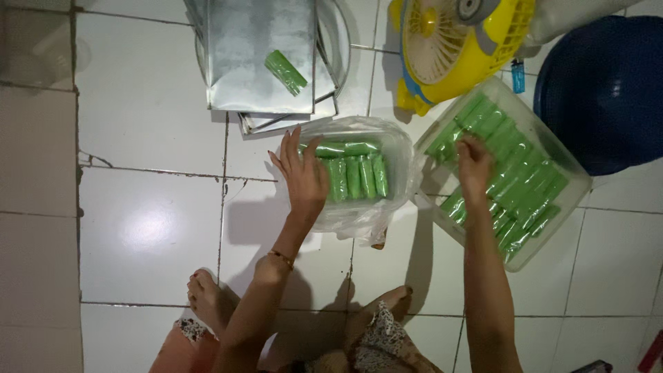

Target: The person sits on a tiled floor and places green wrapped items from a clear plastic container into a white plastic bag. They arrange the items inside the bag by hand.

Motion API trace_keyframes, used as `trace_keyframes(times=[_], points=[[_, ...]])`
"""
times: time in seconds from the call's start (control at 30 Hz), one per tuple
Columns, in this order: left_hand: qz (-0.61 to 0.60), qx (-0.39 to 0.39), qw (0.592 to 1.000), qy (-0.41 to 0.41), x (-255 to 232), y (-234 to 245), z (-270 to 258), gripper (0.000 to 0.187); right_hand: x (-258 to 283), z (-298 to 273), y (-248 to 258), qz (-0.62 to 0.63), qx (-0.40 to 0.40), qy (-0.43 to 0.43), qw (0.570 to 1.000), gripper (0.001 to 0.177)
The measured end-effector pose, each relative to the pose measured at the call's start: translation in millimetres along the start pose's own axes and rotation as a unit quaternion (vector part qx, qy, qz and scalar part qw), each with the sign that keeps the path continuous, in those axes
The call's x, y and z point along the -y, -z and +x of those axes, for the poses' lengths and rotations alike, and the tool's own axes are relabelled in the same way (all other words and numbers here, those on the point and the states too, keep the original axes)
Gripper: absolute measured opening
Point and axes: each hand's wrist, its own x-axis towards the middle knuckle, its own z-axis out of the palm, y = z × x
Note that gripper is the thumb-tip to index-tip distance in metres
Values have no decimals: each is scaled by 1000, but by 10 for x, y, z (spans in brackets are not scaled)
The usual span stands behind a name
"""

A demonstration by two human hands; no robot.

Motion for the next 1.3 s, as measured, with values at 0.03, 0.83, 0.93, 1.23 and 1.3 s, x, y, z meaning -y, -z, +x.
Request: trace_keyframes(times=[0.03, 0.83, 0.93, 1.23, 1.3], points=[[-22, -10, 1000, -11, -32, 22, -40, 52, -220, 59, -61, 0, 1, -46, 999, 28], [-54, -38, 998, -1, 287, 220, -39, 43, 297, 307, -356, -60, -42, -75, 995, 40], [-87, -31, 996, 7, 295, 204, -46, 46, 1240, 10, -329, -24, 131, -2, 991, 37], [-167, -4, 984, 59, 293, 190, -19, 50, 1995, -696, -1597, -416, 343, 200, 818, 50], [-157, -3, 986, 59, 250, 227, 8, 51, 1852, -731, -1710, -477, 255, 289, 790, 50]])
